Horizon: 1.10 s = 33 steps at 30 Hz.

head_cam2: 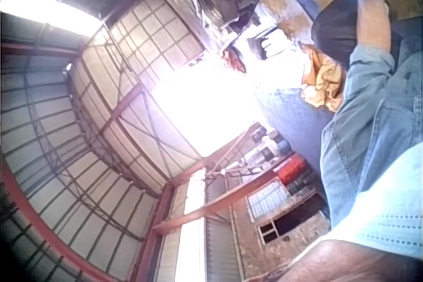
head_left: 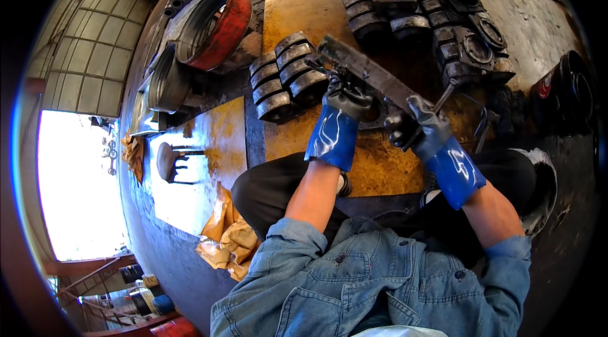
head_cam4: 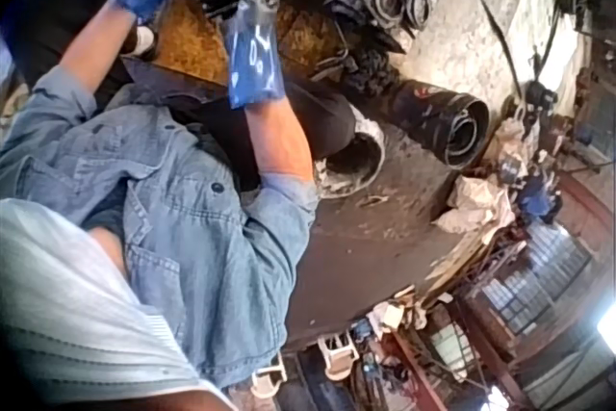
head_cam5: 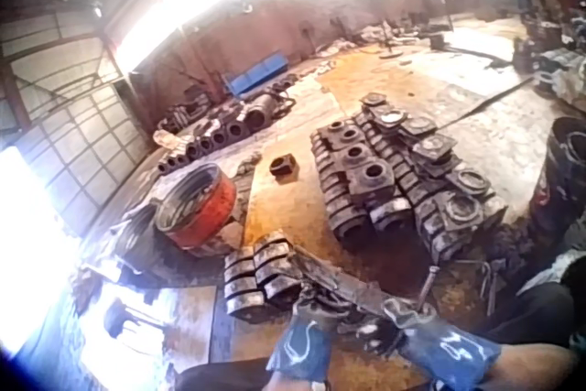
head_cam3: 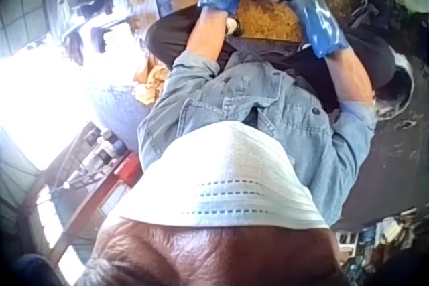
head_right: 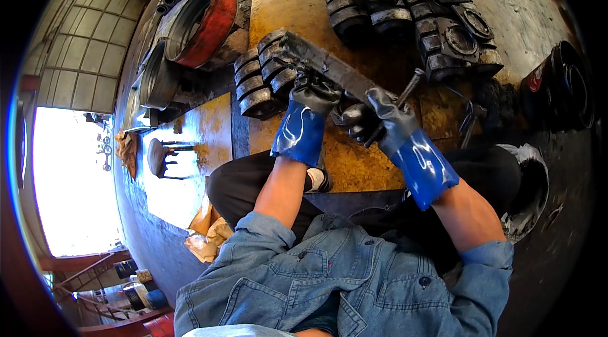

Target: The person applies a dark sealant to various metal components, using a scraper to spread the substance from a container onto the internal and external surfaces of the parts.

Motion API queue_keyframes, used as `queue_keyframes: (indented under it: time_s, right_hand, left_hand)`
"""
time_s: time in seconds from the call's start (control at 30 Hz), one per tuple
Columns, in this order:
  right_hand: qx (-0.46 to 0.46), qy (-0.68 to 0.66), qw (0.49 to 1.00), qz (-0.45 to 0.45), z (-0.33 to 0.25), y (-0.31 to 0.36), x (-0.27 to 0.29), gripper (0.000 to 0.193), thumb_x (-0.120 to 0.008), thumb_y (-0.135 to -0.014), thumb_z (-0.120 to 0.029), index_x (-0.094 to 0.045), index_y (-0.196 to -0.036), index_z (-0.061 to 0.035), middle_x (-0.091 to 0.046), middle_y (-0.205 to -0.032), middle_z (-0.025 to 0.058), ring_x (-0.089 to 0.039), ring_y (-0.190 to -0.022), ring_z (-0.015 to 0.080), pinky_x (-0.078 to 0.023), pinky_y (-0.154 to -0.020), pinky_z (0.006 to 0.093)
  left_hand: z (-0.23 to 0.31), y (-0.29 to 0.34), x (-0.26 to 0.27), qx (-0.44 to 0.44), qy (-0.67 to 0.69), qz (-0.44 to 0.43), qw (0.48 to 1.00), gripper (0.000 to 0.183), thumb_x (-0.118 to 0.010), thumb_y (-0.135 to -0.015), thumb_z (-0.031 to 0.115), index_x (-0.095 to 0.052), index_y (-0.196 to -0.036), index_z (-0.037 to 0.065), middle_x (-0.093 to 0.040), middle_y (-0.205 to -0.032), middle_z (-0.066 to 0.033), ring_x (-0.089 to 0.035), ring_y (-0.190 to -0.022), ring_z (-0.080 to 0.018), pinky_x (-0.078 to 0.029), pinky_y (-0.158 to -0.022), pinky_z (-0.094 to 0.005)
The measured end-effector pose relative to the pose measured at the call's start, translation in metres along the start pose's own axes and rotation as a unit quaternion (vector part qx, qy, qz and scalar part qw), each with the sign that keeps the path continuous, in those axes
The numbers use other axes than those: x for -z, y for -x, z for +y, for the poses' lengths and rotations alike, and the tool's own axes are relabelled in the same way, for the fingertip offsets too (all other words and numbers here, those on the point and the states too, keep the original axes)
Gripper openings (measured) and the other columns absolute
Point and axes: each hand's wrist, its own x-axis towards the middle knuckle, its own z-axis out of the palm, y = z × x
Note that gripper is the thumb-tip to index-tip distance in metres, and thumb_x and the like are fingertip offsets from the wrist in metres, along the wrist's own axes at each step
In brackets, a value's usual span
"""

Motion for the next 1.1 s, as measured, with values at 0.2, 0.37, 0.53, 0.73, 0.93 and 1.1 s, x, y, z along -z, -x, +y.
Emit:
queue_keyframes:
  time_s: [0.2, 0.37, 0.53, 0.73, 0.93, 1.1]
  right_hand:
    - [-0.001, -0.084, 0.996, 0.021, -0.025, 0.0, 0.007, 0.044, -0.058, -0.095, -0.034, -0.056, -0.123, -0.0003, -0.068, -0.081, 0.0134, -0.061, -0.056, 0.0215, -0.049, -0.05, 0.0339]
    - [-0.101, -0.126, 0.984, 0.069, -0.022, 0.002, 0.004, 0.036, -0.054, -0.098, -0.033, -0.056, -0.124, -0.0072, -0.067, -0.088, 0.0129, -0.062, -0.063, 0.0207, -0.048, -0.051, 0.0338]
    - [-0.123, -0.072, 0.981, 0.133, -0.019, 0.0, -0.01, 0.03, -0.05, -0.1, -0.035, -0.057, -0.119, -0.0141, -0.063, -0.087, 0.0079, -0.055, -0.059, 0.0159, -0.045, -0.047, 0.0293]
    - [-0.121, -0.063, 0.989, 0.062, -0.025, 0.0, 0.015, 0.021, -0.042, -0.102, -0.025, -0.054, -0.115, -0.014, -0.06, -0.088, 0.0087, -0.055, -0.064, 0.015, -0.045, -0.05, 0.0289]
    - [-0.13, -0.034, 0.986, 0.095, -0.034, -0.001, -0.004, 0.02, -0.042, -0.102, -0.026, -0.056, -0.111, -0.0144, -0.06, -0.083, 0.0075, -0.055, -0.061, 0.0134, -0.045, -0.048, 0.0264]
    - [-0.151, 0.058, 0.98, 0.117, -0.047, 0.006, 0.005, 0.026, -0.044, -0.102, -0.028, -0.058, -0.118, -0.0129, -0.061, -0.077, 0.0079, -0.054, -0.055, 0.0161, -0.045, -0.047, 0.0296]
  left_hand:
    - [0.01, 0.004, -0.009, -0.233, -0.293, 0.034, 0.927, 0.04, -0.031, -0.106, 0.032, -0.056, -0.132, 0.017, -0.057, -0.138, -0.0032, -0.053, -0.128, -0.0237, -0.041, -0.105, -0.0468]
    - [0.062, -0.011, 0.002, -0.23, -0.295, -0.09, 0.923, 0.039, -0.033, -0.105, 0.032, -0.056, -0.131, 0.014, -0.058, -0.136, -0.0075, -0.056, -0.122, -0.0271, -0.047, -0.101, -0.0496]
    - [0.089, -0.025, 0.006, -0.254, -0.324, -0.068, 0.909, 0.027, -0.041, -0.101, 0.029, -0.062, -0.109, 0.014, -0.064, -0.103, -0.0042, -0.055, -0.082, -0.0194, -0.047, -0.07, -0.0391]
    - [0.073, -0.041, 0.029, -0.214, -0.4, -0.212, 0.865, 0.029, -0.04, -0.101, 0.029, -0.062, -0.111, 0.013, -0.066, -0.107, -0.0072, -0.06, -0.097, -0.0225, -0.052, -0.083, -0.0395]
    - [0.114, -0.038, 0.034, -0.572, -0.697, -0.08, 0.424, 0.034, -0.038, -0.102, 0.028, -0.063, -0.11, 0.006, -0.067, -0.102, -0.0113, -0.063, -0.098, -0.0231, -0.053, -0.088, -0.0409]
    - [0.099, -0.038, 0.016, -0.432, -0.567, -0.124, 0.69, 0.033, -0.039, -0.102, 0.027, -0.063, -0.111, 0.007, -0.067, -0.103, -0.0115, -0.063, -0.099, -0.024, -0.053, -0.088, -0.0414]
